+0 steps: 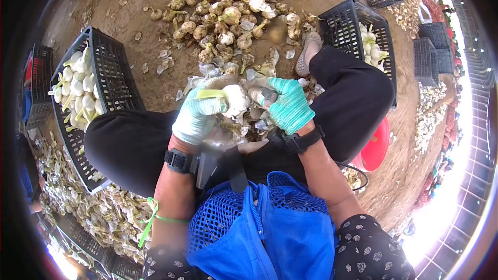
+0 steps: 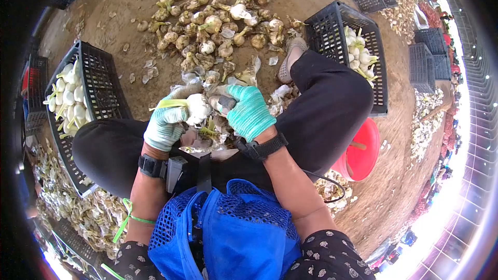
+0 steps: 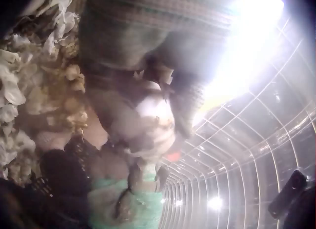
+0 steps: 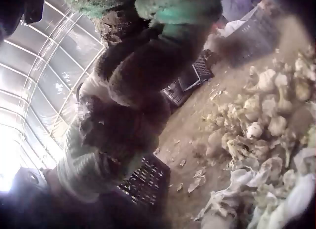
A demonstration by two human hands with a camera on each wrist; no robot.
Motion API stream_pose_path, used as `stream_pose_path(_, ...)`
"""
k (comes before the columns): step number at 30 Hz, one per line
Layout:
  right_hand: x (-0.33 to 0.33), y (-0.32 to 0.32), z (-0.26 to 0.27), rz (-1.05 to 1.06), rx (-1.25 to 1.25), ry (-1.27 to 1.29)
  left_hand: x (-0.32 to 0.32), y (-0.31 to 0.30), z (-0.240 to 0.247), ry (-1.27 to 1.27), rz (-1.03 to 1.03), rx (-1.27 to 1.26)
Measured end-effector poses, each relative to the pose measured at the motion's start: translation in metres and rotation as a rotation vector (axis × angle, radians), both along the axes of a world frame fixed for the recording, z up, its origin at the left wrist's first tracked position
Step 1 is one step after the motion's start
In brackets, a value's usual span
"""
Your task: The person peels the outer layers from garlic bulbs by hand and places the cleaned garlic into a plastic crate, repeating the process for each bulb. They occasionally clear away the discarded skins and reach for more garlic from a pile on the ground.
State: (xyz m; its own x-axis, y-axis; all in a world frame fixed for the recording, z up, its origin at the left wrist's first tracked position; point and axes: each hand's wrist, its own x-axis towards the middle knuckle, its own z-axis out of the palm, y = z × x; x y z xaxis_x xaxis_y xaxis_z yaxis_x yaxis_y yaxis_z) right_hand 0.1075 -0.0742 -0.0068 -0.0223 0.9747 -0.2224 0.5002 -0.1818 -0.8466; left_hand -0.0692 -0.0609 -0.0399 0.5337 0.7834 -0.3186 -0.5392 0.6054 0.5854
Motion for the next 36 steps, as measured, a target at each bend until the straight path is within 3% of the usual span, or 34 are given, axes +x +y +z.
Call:
stream_pose_path(4,-0.001,-0.005,0.006,-0.049,-0.078,0.053,0.001,0.000,-0.004,0.027,0.058,0.002)
stream_pose_path(6,-0.008,-0.010,0.004,-0.077,-0.038,0.322,0.006,-0.001,0.001,0.025,0.069,0.013)
stream_pose_path(7,-0.011,-0.010,0.001,-0.081,-0.038,0.321,0.007,-0.002,0.002,0.023,0.083,0.023)
stream_pose_path(9,-0.016,-0.010,-0.012,-0.022,0.186,-0.164,0.005,-0.002,-0.011,0.083,0.059,0.042)
stream_pose_path(11,-0.018,-0.011,-0.027,-0.057,0.315,-0.121,0.002,-0.002,-0.014,0.148,0.048,0.060)
stream_pose_path(13,-0.015,-0.008,-0.037,-0.153,0.142,0.017,0.002,-0.003,-0.010,0.050,0.108,-0.011)
stream_pose_path(14,-0.012,-0.003,-0.044,-0.133,0.147,-0.170,0.000,-0.001,-0.008,0.045,0.061,0.034)
stream_pose_path(15,-0.008,0.000,-0.047,-0.130,0.148,-0.173,0.000,-0.002,-0.008,0.042,0.064,0.034)
stream_pose_path(17,-0.005,0.003,-0.045,-0.285,-0.065,0.186,0.000,-0.004,-0.008,-0.037,0.140,-0.033)
stream_pose_path(18,-0.007,0.002,-0.035,-0.263,0.135,0.083,-0.002,-0.005,-0.015,-0.040,0.158,-0.013)
stream_pose_path(22,-0.019,0.002,-0.012,-0.161,-0.066,0.281,0.000,-0.005,-0.016,0.087,0.112,-0.001)
stream_pose_path(23,-0.020,0.003,0.006,-0.021,-0.082,0.028,0.000,-0.005,-0.015,0.085,0.109,-0.001)
stream_pose_path(25,-0.022,0.000,-0.004,0.008,0.080,-0.102,-0.001,-0.006,-0.015,0.167,0.069,0.048)
stream_pose_path(28,-0.021,0.001,-0.003,0.042,-0.079,-0.110,-0.005,-0.006,-0.013,0.138,0.052,0.036)
stream_pose_path(29,-0.019,0.000,-0.003,0.043,-0.079,-0.111,-0.006,-0.005,-0.014,0.118,0.031,0.030)
stream_pose_path(30,-0.017,-0.002,-0.005,0.023,-0.062,-0.103,-0.001,-0.006,-0.009,0.089,0.139,-0.044)
stream_pose_path(33,-0.013,-0.004,-0.014,0.012,-0.084,-0.043,-0.002,-0.004,-0.006,0.109,0.090,-0.028)
stream_pose_path(35,-0.012,-0.007,-0.020,-0.175,-0.036,0.130,0.000,-0.003,-0.009,0.120,0.099,-0.006)
stream_pose_path(36,-0.011,-0.007,-0.018,-0.143,0.000,0.075,0.002,-0.003,-0.008,0.117,0.125,0.037)
